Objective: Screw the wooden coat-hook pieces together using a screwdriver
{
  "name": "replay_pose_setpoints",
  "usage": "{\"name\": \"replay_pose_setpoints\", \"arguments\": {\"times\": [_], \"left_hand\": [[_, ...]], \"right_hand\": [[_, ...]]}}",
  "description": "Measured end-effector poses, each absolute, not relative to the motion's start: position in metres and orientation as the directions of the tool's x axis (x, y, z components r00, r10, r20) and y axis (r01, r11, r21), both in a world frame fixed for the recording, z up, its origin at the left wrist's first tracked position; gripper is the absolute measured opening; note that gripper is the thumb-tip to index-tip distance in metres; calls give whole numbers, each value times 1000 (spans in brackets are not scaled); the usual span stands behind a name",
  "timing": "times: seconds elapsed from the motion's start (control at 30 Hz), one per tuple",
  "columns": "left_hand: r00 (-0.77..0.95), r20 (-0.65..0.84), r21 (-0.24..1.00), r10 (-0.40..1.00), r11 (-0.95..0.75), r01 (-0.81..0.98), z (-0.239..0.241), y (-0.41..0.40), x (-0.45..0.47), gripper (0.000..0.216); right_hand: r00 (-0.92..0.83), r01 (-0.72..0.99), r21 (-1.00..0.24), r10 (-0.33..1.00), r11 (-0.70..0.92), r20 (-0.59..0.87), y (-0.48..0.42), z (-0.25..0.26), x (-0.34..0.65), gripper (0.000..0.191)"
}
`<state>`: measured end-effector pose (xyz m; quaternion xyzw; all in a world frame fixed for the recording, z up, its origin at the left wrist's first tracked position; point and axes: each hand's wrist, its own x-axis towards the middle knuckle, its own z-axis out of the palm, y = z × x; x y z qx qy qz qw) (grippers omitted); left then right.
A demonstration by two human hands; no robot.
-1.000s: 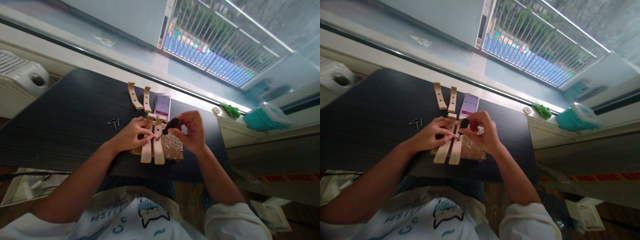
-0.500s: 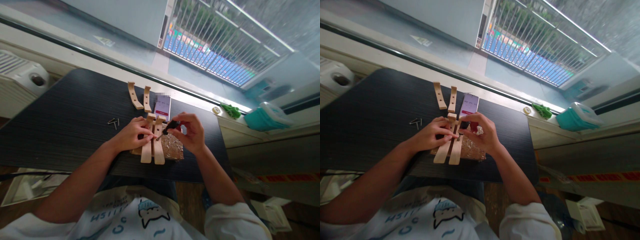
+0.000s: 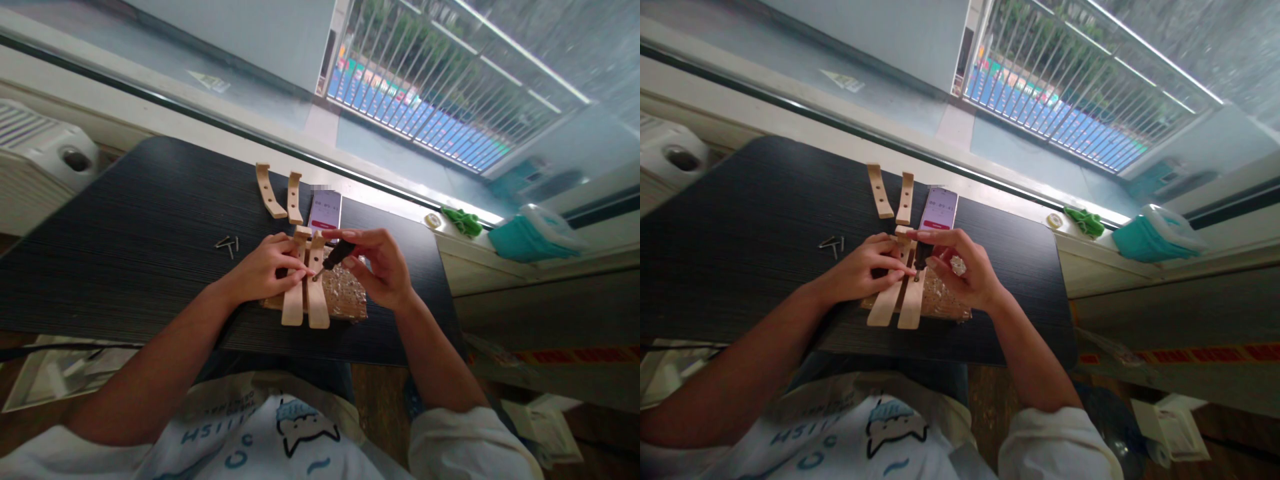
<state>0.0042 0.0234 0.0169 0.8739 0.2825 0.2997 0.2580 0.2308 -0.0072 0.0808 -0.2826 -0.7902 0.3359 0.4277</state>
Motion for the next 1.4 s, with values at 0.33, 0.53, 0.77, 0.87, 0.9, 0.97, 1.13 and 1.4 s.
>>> {"name": "replay_pose_setpoints", "arguments": {"times": [0.33,0.53,0.77,0.87,0.9,0.97,1.13,1.4], "left_hand": [[655,385,610,650,-712,348,14,24,4,26],[662,385,603,643,-719,347,16,24,5,26],[665,371,610,648,-710,352,16,24,5,27],[662,369,611,652,-707,356,17,23,5,27],[663,367,611,652,-707,357,17,23,5,27],[665,363,610,652,-706,359,17,23,5,27],[666,378,604,643,-717,350,18,23,5,27],[667,374,609,644,-713,347,18,23,5,27]], "right_hand": [[-450,139,-806,762,576,466,-5,79,230,33],[-393,176,-805,790,567,471,-5,79,226,30],[-345,248,-768,795,591,500,-3,76,226,28],[-319,280,-744,790,606,523,-2,74,226,28],[-312,292,-740,792,606,526,-2,73,226,29],[-301,316,-731,794,605,528,-2,72,226,30],[-306,325,-692,764,644,568,-1,71,225,32],[-286,330,-650,729,684,622,1,71,221,33]]}}
